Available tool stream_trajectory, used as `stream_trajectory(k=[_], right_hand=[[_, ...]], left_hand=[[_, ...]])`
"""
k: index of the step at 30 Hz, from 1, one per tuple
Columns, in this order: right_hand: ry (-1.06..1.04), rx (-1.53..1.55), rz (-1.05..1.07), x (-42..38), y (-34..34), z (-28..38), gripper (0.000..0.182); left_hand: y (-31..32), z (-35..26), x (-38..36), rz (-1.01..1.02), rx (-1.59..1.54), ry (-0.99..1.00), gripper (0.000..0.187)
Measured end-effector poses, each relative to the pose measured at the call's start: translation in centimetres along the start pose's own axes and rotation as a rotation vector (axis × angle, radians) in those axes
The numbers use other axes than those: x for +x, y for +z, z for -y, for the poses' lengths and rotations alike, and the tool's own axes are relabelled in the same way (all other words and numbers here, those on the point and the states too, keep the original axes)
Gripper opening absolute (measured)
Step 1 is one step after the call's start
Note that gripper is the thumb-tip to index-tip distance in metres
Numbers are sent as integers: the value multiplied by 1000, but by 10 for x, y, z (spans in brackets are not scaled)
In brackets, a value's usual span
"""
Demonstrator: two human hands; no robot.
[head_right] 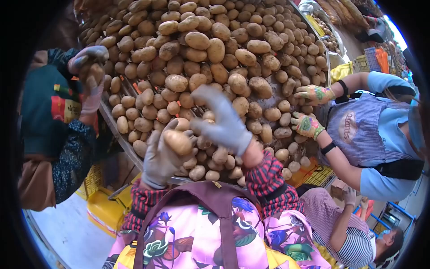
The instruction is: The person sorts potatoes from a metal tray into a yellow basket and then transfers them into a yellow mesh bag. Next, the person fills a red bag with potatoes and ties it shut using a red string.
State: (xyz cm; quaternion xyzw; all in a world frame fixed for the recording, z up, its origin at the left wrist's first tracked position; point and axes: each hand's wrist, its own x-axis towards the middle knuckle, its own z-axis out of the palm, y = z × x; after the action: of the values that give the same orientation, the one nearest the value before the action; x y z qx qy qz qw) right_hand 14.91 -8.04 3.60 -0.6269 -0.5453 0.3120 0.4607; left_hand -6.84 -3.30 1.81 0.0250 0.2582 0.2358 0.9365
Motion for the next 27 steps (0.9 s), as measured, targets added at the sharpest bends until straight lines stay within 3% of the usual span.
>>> stream_trajectory(k=[3, 4, 6, 7, 9, 11, 13, 16, 20, 22, 23, 25, 26, 27], right_hand=[[48, -694, -253, 28, -40, -61, 56], [58, -693, -249, 29, -47, -83, 56], [318, -443, -130, 33, -56, -112, 55], [315, -443, -134, 40, -57, -96, 55], [456, 413, -127, 29, -58, -51, 54], [380, 467, 97, 17, -58, -21, 51], [137, -127, -4, 13, -66, -49, 53], [324, -987, -212, 6, -92, -112, 62], [505, -736, -222, -2, -105, -149, 61], [597, -184, -268, -9, -101, -120, 59], [589, -189, -266, -13, -99, -102, 59], [545, 578, -293, -29, -87, -57, 59], [543, 575, -294, -35, -79, -44, 59], [483, 816, -310, -42, -70, -31, 60]], left_hand=[[-21, 18, 28, -56, -227, -114, 50], [-26, 22, 35, 72, -318, -161, 49], [-48, 28, 50, 282, -366, -215, 51], [-37, 18, 53, 285, -363, -215, 51], [-12, 5, 48, -11, -326, -389, 55], [3, 2, 51, 82, -240, -354, 62], [7, -2, 56, 274, -297, -397, 64], [-8, 4, 58, 261, -310, -483, 66], [-13, 8, 50, 247, -400, -498, 61], [-12, 10, 50, 280, -536, -503, 59], [-13, 9, 50, 288, -536, -498, 59], [-20, 2, 45, 231, -508, -487, 59], [-24, 2, 45, 224, -498, -498, 59], [-24, 5, 45, 229, -498, -497, 59]])
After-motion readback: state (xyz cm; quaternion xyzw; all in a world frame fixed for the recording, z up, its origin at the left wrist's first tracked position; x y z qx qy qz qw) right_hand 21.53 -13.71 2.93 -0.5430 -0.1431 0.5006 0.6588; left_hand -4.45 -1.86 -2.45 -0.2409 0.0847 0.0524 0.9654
